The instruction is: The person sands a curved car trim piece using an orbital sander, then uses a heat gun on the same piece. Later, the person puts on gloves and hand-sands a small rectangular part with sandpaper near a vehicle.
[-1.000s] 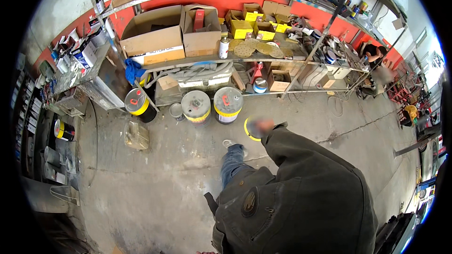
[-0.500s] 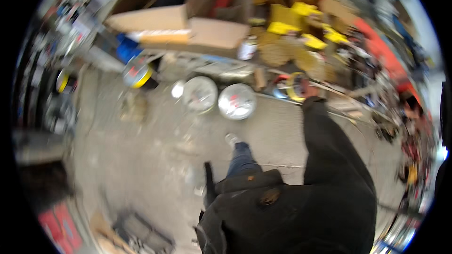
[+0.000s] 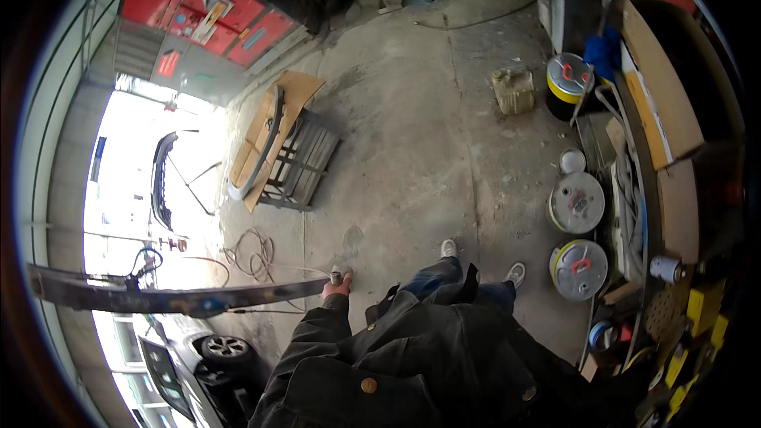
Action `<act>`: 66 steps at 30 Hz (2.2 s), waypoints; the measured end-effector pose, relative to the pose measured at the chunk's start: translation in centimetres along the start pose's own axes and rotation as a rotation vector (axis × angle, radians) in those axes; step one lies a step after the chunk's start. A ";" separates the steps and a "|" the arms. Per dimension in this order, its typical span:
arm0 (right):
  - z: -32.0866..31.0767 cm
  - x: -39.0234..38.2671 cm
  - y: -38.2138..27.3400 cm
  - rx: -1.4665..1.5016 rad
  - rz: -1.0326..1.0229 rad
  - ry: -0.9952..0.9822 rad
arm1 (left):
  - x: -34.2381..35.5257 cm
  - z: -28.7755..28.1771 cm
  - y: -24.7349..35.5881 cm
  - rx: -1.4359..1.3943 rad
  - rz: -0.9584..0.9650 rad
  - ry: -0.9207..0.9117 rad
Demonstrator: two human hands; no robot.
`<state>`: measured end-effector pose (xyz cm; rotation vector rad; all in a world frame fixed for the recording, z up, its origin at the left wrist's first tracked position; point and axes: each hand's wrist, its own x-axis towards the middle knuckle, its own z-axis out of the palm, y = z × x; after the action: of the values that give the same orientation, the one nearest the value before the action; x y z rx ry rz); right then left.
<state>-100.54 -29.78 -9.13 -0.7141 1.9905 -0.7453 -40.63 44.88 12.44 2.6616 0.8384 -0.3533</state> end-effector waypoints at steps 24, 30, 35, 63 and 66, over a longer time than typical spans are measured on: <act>61.5 -54.9 2.9 -0.235 0.054 -1.045 | 27.2 -3.7 -10.8 -0.574 -0.135 -0.011; 77.8 -84.1 5.8 -0.721 -0.316 -1.453 | 32.5 -8.8 -11.0 -0.740 -0.241 0.327; 88.6 -107.9 13.0 -0.914 -0.394 -1.773 | 33.7 -6.7 -10.2 -0.911 -0.487 0.192; 119.7 -160.5 46.7 -1.320 -1.232 -1.322 | 61.7 -22.6 4.1 -1.079 -0.628 0.202; 118.6 -163.3 44.5 -1.271 -1.117 -1.604 | 65.8 -23.3 2.6 -0.852 -0.422 0.177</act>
<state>68.16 89.60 -8.60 -2.2051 0.1618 0.6890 16.44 85.12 12.85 1.7346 1.2569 0.1388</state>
